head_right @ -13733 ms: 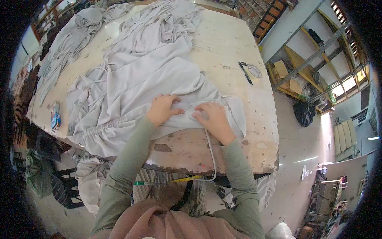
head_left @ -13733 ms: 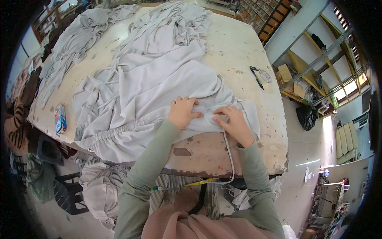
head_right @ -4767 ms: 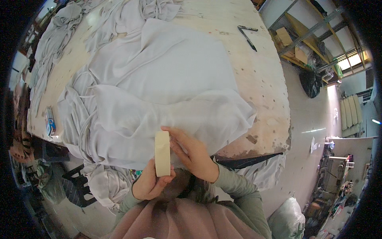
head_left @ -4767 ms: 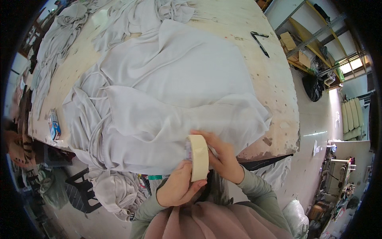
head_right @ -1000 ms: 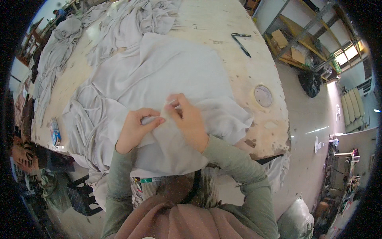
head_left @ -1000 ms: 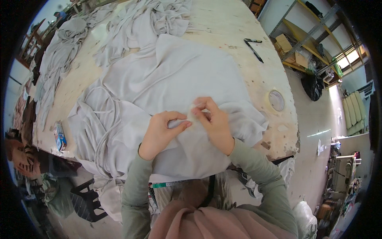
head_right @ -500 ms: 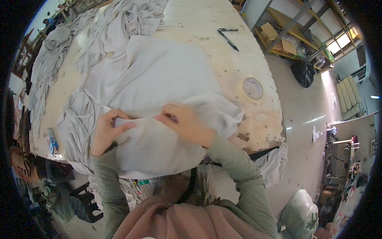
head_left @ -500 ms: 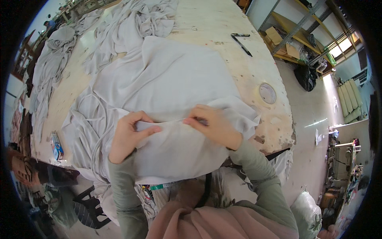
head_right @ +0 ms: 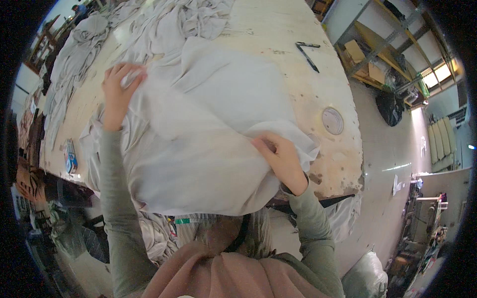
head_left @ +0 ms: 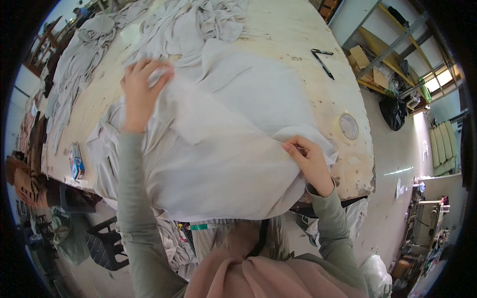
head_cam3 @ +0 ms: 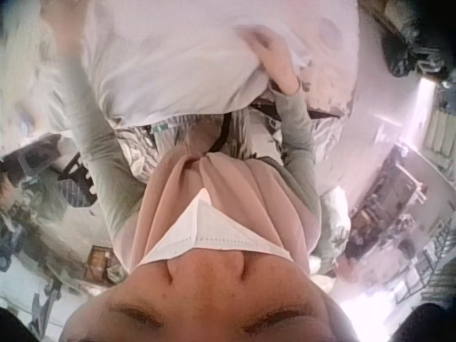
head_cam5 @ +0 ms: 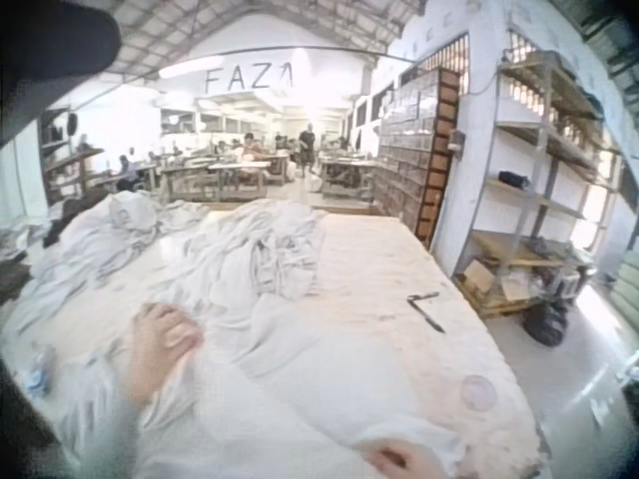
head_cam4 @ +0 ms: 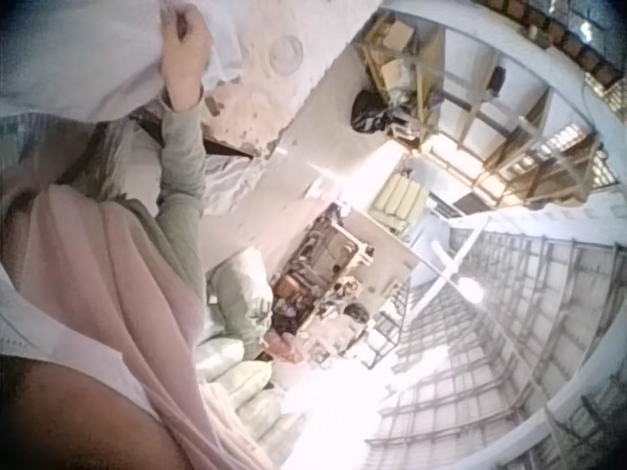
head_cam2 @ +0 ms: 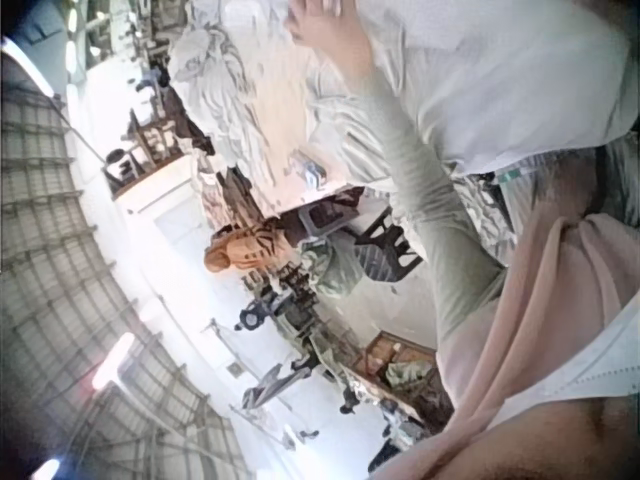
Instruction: The person inspects a light-colored garment, applies tape to a seam, marks it with a pen, and uses scissors to trim a small fabric section. The garment remains on the table throughout.
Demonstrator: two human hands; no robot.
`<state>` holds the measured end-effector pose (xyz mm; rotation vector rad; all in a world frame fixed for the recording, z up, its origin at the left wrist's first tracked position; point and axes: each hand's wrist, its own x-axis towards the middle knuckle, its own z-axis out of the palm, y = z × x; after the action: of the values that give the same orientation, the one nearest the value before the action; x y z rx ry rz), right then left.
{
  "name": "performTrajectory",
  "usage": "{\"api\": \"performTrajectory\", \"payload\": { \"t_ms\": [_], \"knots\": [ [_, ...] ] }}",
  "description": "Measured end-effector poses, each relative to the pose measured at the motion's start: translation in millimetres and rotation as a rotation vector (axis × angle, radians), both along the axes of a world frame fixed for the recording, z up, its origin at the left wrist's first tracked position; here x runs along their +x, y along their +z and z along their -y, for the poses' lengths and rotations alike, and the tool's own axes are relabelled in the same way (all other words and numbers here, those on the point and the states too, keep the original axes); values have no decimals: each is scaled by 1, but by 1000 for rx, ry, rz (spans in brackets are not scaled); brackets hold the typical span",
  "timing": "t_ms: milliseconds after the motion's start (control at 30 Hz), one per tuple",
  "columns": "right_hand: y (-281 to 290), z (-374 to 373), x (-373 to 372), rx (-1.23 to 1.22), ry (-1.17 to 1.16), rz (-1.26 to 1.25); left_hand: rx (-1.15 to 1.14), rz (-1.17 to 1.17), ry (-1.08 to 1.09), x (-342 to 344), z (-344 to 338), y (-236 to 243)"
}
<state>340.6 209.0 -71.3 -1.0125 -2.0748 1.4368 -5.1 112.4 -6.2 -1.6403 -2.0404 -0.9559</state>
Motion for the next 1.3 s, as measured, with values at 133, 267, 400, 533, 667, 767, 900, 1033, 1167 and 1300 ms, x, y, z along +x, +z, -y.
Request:
{"api": "performTrajectory", "payload": {
  "t_ms": [133,267,400,533,667,767,900,1033,1167,1300],
  "knots": [
    [-16,-2,9,39,-92,170,46,-81,70,17,-8,-26],
    [-21,-4,19,53,2,192,-344,306,-115,37,31,-50],
    [-23,-2,22,44,30,167,-475,414,-64,50,46,-75],
    [-23,0,21,13,42,161,-443,515,-6,51,40,-90],
    [-23,4,18,30,25,168,-354,243,2,61,12,-100],
    [-27,6,16,64,-10,145,-228,158,-209,69,-33,-109],
    [-35,7,18,129,-25,135,-207,199,-338,62,-86,-123],
    [-36,6,22,29,-39,35,-184,275,-298,45,-104,-132],
    [-18,5,16,183,-60,57,-195,137,-102,58,-99,-112],
    [14,3,7,759,-6,10,-302,655,-965,117,-81,-67]
  ]
}}
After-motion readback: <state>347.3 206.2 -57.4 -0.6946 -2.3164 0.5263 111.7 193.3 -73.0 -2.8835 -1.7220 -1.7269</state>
